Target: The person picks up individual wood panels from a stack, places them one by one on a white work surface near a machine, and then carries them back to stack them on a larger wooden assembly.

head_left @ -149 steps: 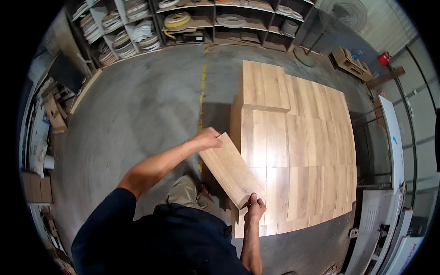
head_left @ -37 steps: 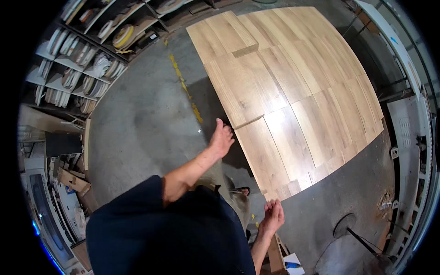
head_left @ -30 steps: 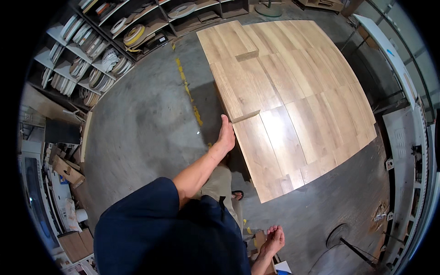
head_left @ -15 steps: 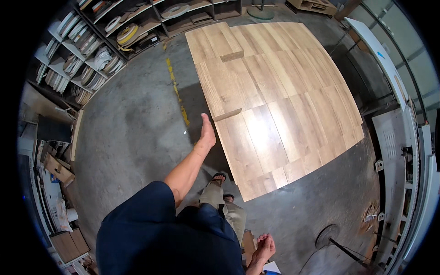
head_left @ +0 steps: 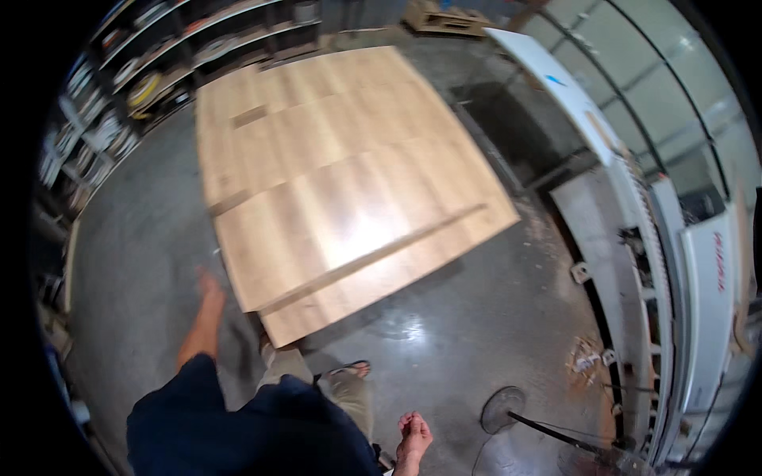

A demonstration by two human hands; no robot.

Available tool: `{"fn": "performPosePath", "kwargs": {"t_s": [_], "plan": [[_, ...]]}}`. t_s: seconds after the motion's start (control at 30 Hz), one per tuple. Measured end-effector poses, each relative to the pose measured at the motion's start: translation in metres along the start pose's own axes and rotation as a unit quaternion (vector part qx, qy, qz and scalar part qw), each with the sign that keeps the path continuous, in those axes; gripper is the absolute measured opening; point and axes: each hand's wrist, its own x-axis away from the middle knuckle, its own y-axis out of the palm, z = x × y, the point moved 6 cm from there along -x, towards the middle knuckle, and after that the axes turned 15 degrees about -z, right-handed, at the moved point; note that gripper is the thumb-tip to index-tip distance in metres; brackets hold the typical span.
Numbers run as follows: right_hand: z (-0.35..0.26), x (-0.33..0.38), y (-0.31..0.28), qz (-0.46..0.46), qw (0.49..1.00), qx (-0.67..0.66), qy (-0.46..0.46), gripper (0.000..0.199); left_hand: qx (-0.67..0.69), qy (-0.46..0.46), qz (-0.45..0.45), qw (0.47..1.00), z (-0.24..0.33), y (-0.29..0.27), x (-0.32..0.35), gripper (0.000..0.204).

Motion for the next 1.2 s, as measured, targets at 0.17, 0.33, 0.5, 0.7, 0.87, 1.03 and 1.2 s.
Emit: {"fn": "performPosePath", "kwargs": {"t_s": [0.17, 0.33, 0.5, 0.7, 0.87, 1.03, 1.2], "plan": [[-0.086, -0.061, -0.076, 0.071, 0.997, -0.015, -0.013, 0.015, -0.182, 0.061, 0.084, 0.978, 0.023, 0.059, 0.121, 0.056], [-0.144, -0.163, -0.090, 0.060, 0.997, -0.017, -0.035, 0.018, -0.359, 0.328, -0.105, 0.867, 0.012, 0.259, 0.224, 0.049], [-0.220, -0.264, -0.039, -0.059, 0.996, -0.002, -0.066, 0.020, -0.296, 0.287, -0.316, 0.854, -0.039, 0.469, 0.313, 0.047], [-0.291, -0.339, -0.085, -0.037, 0.996, 0.084, -0.024, 0.024, -0.274, 0.170, -0.526, 0.787, -0.100, 0.677, 0.404, 0.028], [-0.369, -0.382, -0.141, 0.076, 0.995, 0.052, -0.030, 0.022, -0.296, 0.116, -0.646, 0.694, -0.131, 0.808, 0.454, 0.028], [-0.392, -0.448, -0.179, 0.099, 0.994, 0.039, -0.013, 0.026, -0.331, 0.107, -0.679, 0.647, -0.141, 0.922, 0.473, 0.030], [-0.424, -0.554, -0.187, 0.057, 0.998, 0.031, 0.008, 0.037, -0.348, 0.127, -0.669, 0.644, -0.169, 1.015, 0.465, 0.031]]}}
